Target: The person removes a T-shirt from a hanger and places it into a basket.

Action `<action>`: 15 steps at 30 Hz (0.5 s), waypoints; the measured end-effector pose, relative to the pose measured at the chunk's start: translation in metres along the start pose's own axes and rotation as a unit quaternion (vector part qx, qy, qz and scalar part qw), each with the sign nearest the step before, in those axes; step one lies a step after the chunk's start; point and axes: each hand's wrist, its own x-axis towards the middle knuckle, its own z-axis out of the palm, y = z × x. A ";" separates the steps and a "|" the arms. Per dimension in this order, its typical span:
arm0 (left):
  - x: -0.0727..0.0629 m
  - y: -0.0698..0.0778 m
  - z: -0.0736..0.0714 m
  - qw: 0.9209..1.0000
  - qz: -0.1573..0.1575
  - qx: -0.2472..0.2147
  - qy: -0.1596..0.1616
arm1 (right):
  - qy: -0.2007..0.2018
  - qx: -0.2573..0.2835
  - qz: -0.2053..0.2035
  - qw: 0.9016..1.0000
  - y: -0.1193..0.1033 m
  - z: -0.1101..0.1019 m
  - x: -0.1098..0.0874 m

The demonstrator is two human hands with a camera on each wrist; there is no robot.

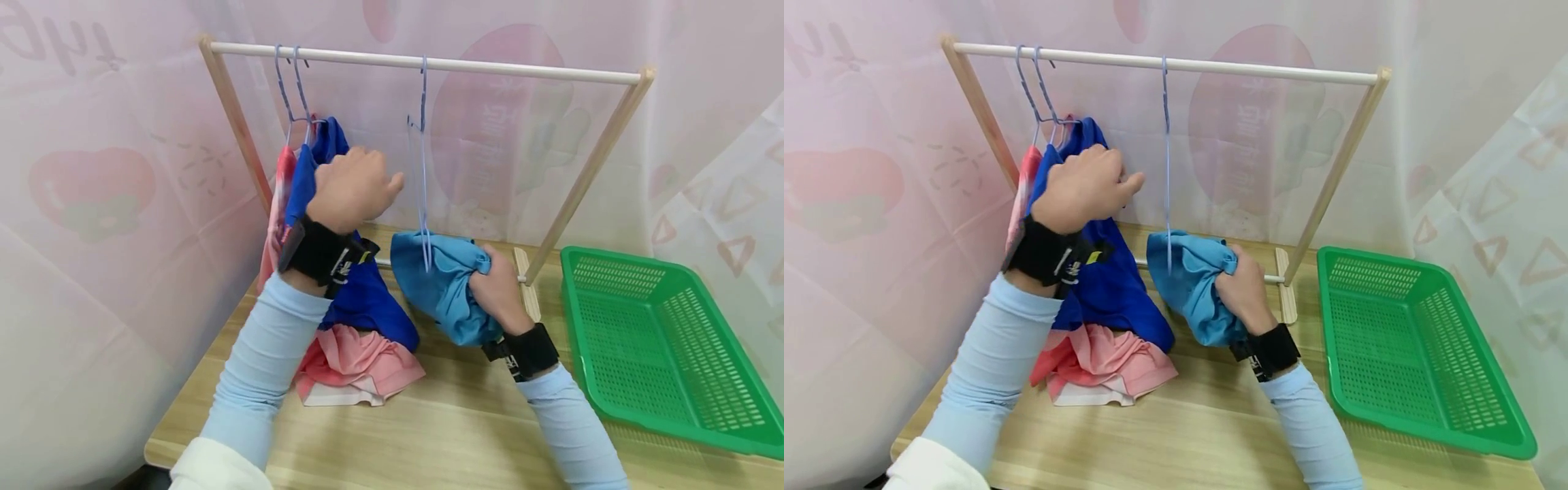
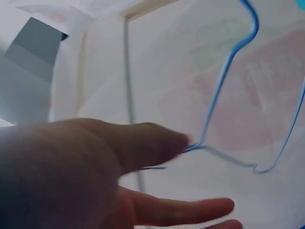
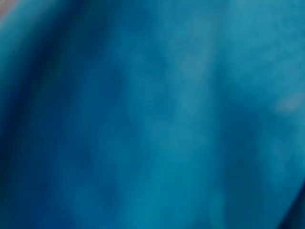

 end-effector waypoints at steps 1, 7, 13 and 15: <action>-0.006 -0.002 -0.004 1.000 -0.008 0.016 -0.001 | 0.005 -0.006 -0.001 1.000 -0.001 -0.006 -0.003; -0.025 -0.029 -0.015 0.995 -0.053 0.081 0.021 | 0.045 -0.048 -0.005 0.998 -0.015 -0.049 -0.025; -0.021 -0.057 -0.009 0.993 -0.070 0.095 0.017 | 0.131 -0.112 -0.009 0.985 -0.023 -0.102 -0.046; -0.020 -0.062 -0.007 0.993 -0.075 0.087 0.030 | 0.168 -0.129 -0.003 0.977 -0.025 -0.120 -0.051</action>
